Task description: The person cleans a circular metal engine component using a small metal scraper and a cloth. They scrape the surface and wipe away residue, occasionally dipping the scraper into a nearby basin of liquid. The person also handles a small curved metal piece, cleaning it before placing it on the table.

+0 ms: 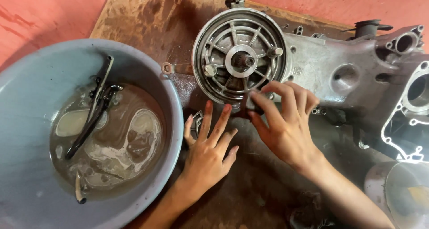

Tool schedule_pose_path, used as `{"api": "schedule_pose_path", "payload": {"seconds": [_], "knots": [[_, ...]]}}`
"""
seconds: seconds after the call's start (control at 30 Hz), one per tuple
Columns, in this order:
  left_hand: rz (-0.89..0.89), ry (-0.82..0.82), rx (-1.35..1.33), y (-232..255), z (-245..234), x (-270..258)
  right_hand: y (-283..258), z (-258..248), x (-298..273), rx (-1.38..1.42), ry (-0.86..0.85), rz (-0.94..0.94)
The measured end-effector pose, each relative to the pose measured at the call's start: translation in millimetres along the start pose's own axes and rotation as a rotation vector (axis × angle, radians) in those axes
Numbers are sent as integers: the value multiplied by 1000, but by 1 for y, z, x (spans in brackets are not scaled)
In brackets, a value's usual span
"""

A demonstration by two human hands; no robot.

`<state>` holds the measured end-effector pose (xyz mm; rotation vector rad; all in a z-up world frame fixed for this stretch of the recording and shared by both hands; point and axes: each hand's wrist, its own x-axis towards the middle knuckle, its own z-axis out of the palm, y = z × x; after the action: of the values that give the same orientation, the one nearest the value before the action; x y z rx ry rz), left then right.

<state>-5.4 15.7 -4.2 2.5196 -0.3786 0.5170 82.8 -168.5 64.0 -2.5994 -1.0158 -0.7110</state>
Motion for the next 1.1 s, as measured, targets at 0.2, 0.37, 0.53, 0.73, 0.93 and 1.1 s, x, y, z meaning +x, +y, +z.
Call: {"api": "schedule_pose_path", "payload": {"seconds": [0.2,0.37,0.53,0.73,0.93,1.1], "knots": [[18,18,11,-3,7,0,36,-25,10,21,75,87],[25,-9,1,-5,10,1,50,-4,11,442,260,338],[46,-11,28,-8,13,0,56,6,10,90,208,127],[39,-25,59,-7,11,1,49,-17,22,22,-7,-144],[42,-37,65,-9,10,1,58,-20,19,70,-182,-369],[34,-47,40,-9,10,1,46,-10,13,39,-77,-319]]}}
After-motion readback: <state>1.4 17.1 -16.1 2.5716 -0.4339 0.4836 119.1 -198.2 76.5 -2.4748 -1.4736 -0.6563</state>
